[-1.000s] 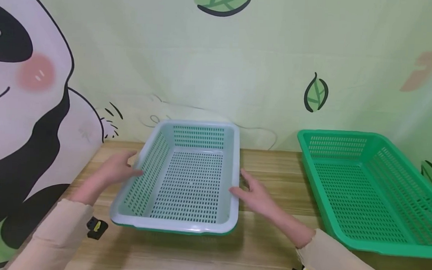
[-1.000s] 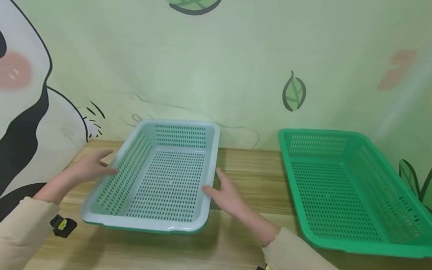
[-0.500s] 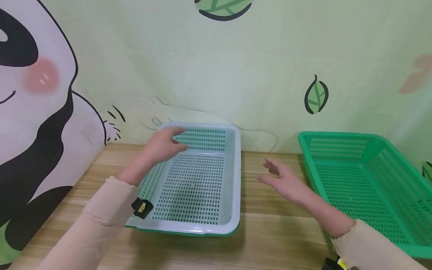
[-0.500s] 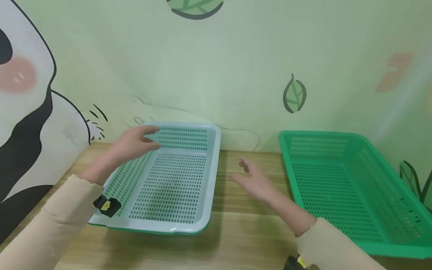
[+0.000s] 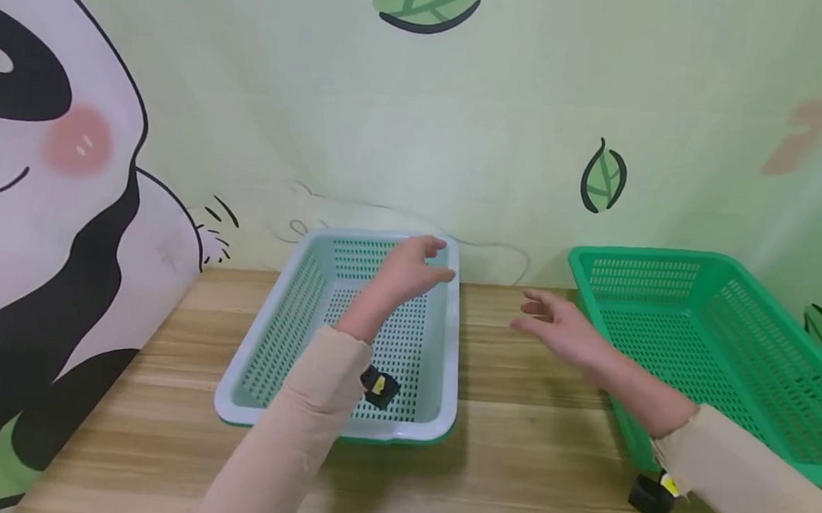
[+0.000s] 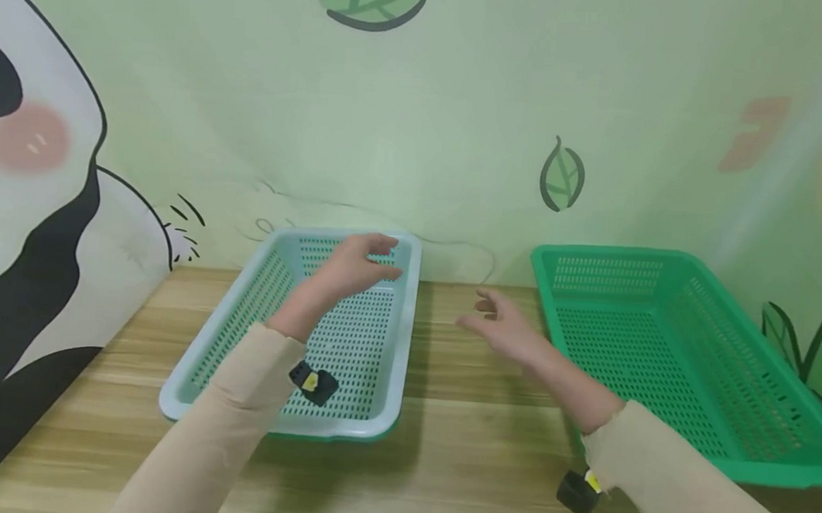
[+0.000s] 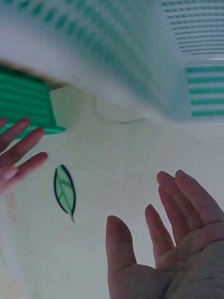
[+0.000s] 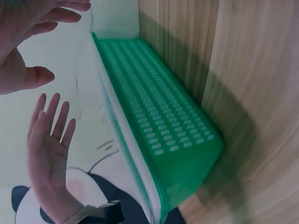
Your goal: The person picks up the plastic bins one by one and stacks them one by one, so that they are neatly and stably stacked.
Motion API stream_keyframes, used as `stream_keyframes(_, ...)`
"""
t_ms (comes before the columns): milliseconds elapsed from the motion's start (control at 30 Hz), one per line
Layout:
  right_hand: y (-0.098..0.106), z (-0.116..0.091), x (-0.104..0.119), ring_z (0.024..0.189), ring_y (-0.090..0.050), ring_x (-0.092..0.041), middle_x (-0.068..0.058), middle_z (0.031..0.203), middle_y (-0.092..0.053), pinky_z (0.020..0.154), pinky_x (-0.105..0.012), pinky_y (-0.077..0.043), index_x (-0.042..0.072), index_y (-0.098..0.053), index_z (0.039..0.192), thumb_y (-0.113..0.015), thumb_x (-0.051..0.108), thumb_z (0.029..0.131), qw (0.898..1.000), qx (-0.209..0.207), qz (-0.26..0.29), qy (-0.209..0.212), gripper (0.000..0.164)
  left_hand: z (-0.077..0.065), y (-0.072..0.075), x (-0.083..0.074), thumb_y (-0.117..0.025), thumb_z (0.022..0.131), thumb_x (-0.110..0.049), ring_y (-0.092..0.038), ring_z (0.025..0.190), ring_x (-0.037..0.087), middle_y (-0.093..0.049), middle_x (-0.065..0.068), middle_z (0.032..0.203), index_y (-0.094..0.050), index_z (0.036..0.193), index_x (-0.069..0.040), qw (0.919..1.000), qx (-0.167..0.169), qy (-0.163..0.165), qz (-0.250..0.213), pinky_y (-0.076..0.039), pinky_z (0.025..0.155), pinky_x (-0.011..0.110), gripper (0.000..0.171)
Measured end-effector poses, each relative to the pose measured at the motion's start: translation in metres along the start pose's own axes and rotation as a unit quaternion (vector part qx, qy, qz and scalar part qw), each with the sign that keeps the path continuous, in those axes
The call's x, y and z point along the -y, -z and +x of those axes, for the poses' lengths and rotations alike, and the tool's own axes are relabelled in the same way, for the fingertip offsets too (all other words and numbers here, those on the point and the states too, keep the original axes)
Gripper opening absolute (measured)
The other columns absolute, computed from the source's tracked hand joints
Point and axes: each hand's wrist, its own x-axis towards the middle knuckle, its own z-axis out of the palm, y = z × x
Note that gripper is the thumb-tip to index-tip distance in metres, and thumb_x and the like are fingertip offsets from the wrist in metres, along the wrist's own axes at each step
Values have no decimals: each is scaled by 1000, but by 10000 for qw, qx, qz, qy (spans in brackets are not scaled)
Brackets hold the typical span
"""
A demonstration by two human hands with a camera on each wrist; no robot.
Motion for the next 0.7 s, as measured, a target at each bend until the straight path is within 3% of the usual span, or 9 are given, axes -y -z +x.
stream_keyframes(200, 21, 4, -8, 129, -24, -42, -28, 141, -25, 99, -55, -29, -3, -8, 143, -51, 32, 91, 9995, -55, -266, -186, 77, 7, -30, -21, -64, 84, -21, -45, 120, 26, -47, 12, 133, -46, 132, -7, 9990, 273, -34, -363, -42, 93, 37, 53)
stream_keyframes(433, 41, 8, -25, 126, -26, -46, -31, 141, -22, 97, -58, -29, -2, -3, 144, -52, 39, 89, 9973, -178, -637, -311, 84, 4, -59, -38, -68, 80, -19, -47, 118, 24, -48, 11, 132, -47, 131, -7, 9962, 440, 51, -754, -44, 91, 35, 57)
stream_keyframes(700, 66, 4, -42, 124, -24, -50, -34, 140, -20, 95, -61, -29, -4, -1, 143, -47, 37, 92, 9942, -372, -898, -456, 80, 1, -87, -46, -72, 75, -16, -51, 112, 23, -54, 12, 125, -52, 126, -5, 9974, 405, -11, -600, -45, 88, 30, 56)
